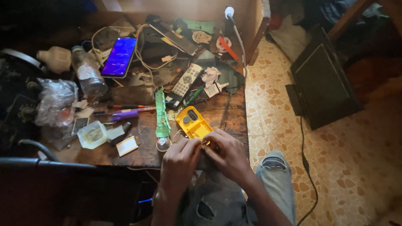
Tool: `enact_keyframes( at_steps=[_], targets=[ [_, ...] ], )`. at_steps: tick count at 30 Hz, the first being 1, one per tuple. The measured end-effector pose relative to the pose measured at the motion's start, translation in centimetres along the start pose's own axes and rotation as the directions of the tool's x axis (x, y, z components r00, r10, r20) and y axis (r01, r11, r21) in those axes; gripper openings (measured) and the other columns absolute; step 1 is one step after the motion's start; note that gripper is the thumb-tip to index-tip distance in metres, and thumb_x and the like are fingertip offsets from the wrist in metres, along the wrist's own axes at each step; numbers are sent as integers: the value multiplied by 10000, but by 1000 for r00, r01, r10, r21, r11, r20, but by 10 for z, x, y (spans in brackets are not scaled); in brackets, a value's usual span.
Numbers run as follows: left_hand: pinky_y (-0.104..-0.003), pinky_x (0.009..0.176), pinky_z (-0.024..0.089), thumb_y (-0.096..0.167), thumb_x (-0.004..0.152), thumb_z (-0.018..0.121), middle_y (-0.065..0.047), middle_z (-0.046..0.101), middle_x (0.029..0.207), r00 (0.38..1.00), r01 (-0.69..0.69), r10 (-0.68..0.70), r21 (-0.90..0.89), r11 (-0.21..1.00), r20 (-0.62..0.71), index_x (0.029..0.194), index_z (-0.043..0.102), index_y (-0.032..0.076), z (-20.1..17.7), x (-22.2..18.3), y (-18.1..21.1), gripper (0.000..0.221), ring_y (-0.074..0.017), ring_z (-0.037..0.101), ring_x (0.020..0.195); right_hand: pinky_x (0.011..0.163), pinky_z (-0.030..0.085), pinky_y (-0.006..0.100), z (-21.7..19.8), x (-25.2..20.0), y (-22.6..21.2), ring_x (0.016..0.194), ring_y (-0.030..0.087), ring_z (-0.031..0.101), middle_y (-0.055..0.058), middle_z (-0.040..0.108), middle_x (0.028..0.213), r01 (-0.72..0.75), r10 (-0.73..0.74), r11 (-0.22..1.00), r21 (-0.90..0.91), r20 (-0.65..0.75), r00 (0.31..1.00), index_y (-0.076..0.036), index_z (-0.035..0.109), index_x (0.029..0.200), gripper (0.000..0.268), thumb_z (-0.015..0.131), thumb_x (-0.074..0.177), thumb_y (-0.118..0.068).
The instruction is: Soldering wires inside a yellow electronic device casing and installing batteries.
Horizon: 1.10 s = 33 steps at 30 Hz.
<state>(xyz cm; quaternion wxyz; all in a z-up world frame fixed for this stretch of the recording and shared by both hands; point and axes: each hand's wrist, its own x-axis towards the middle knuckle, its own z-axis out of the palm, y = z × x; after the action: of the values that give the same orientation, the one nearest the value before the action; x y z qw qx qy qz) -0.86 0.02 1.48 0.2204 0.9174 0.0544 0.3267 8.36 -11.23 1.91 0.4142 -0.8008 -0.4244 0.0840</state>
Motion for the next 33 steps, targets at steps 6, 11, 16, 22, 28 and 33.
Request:
enact_keyframes(
  at_steps=[6, 11, 16, 22, 28, 33],
  targets=[
    [-375, 496, 396, 97, 823, 503, -67, 480, 714, 978, -39, -11, 235, 971, 208, 772, 470, 115, -7, 5, 6, 63, -255, 518, 552, 568, 387, 305, 1, -2, 3, 668, 193, 565, 27, 574, 777, 50, -50, 998, 27, -7, 999, -151, 568, 821, 60, 560, 765, -168],
    [-243, 541, 428, 150, 770, 522, 65, 473, 708, 948, -307, 196, 560, 770, 251, 798, 491, 185, 0, 7, 6, 54, -107, 568, 567, 567, 454, 410, 0, -4, 11, 656, 321, 581, 90, 515, 655, 29, -30, 1000, 11, 18, 999, -164, 591, 833, 83, 591, 759, -203],
    [-283, 562, 386, 167, 732, 505, 23, 471, 700, 913, -404, 302, 511, 759, 274, 743, 484, 164, -1, 15, -2, 23, -158, 548, 584, 572, 451, 411, 5, -7, 19, 688, 312, 582, 75, 529, 668, 25, -24, 999, -35, 9, 1000, -161, 570, 803, 91, 600, 731, -207],
    [-298, 562, 373, 147, 665, 532, 5, 459, 635, 890, -441, 430, 527, 727, 151, 652, 483, 168, 7, 20, 0, 55, -178, 517, 567, 561, 438, 433, 2, -6, 14, 682, 338, 574, 90, 526, 675, 17, -17, 1000, -15, -3, 1000, -136, 528, 737, 126, 591, 708, -242],
    [-264, 592, 409, 131, 691, 553, 6, 453, 613, 887, -438, 444, 537, 721, 127, 659, 485, 159, 13, 13, -8, 79, -155, 532, 548, 556, 446, 446, 4, -3, 21, 683, 340, 578, 77, 528, 661, -20, 20, 1000, -18, 3, 1000, -175, 552, 755, 101, 586, 699, -252],
    [-258, 605, 428, 97, 742, 573, 1, 449, 621, 886, -430, 454, 533, 729, 94, 691, 494, 149, 9, 13, -6, 108, -146, 531, 542, 547, 445, 427, 4, -2, 19, 665, 310, 584, 52, 526, 641, -31, 32, 999, -34, 9, 999, -183, 551, 747, 136, 587, 704, -306]
  ],
)
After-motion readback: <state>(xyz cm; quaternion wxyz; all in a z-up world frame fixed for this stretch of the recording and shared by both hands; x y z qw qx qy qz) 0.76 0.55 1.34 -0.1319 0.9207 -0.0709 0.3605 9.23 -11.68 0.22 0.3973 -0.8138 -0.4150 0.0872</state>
